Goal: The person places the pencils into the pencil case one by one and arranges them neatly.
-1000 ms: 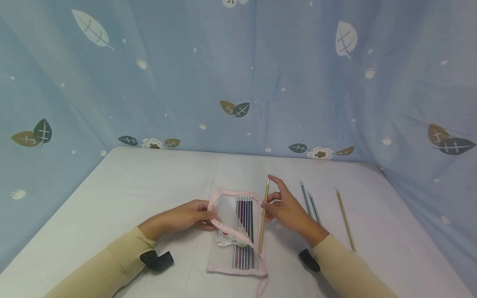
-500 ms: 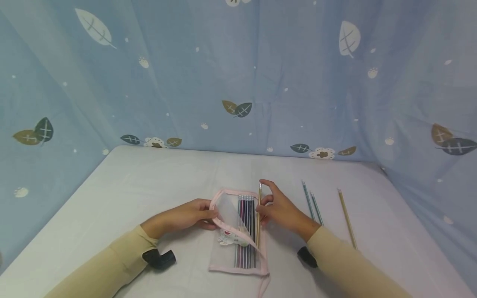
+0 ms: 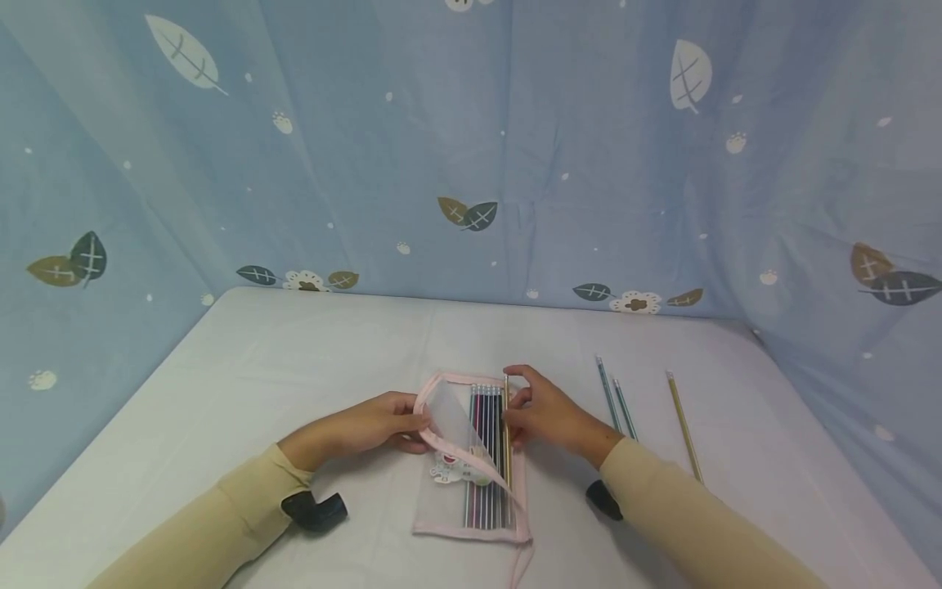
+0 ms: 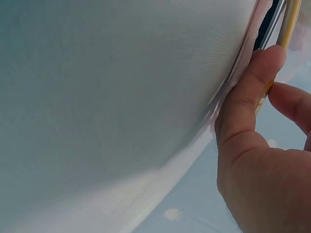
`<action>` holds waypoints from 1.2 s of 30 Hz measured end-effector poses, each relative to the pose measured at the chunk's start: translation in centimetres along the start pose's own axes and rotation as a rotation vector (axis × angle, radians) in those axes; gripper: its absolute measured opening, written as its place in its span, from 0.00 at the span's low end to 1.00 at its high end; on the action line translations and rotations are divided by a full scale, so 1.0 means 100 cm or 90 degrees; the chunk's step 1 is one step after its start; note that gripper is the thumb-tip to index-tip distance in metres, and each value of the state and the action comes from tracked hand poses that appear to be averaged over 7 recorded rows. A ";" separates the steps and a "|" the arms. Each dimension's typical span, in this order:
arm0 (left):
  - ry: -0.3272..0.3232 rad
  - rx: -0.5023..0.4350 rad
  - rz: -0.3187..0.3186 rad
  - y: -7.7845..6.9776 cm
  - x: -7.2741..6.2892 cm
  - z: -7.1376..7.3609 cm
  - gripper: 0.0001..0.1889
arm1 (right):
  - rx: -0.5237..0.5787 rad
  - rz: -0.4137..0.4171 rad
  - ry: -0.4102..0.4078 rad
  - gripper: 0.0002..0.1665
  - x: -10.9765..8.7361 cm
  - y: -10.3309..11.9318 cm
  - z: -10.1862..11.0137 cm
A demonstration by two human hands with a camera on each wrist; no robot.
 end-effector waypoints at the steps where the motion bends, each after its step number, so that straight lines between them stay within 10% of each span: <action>1: 0.001 -0.001 0.000 0.000 0.000 0.000 0.15 | -0.004 -0.004 0.000 0.44 0.000 0.000 0.000; 36: 0.009 -0.004 -0.005 0.000 -0.001 0.001 0.16 | -0.093 -0.022 -0.004 0.42 0.005 0.004 -0.006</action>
Point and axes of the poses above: each hand's wrist, its own x-axis towards the middle knuckle, its own z-axis out of the back of the hand, y = z × x, the point moved 3 cm from there along x, towards the middle knuckle, and after that the axes turned 3 degrees about y, right-handed, at the moved point
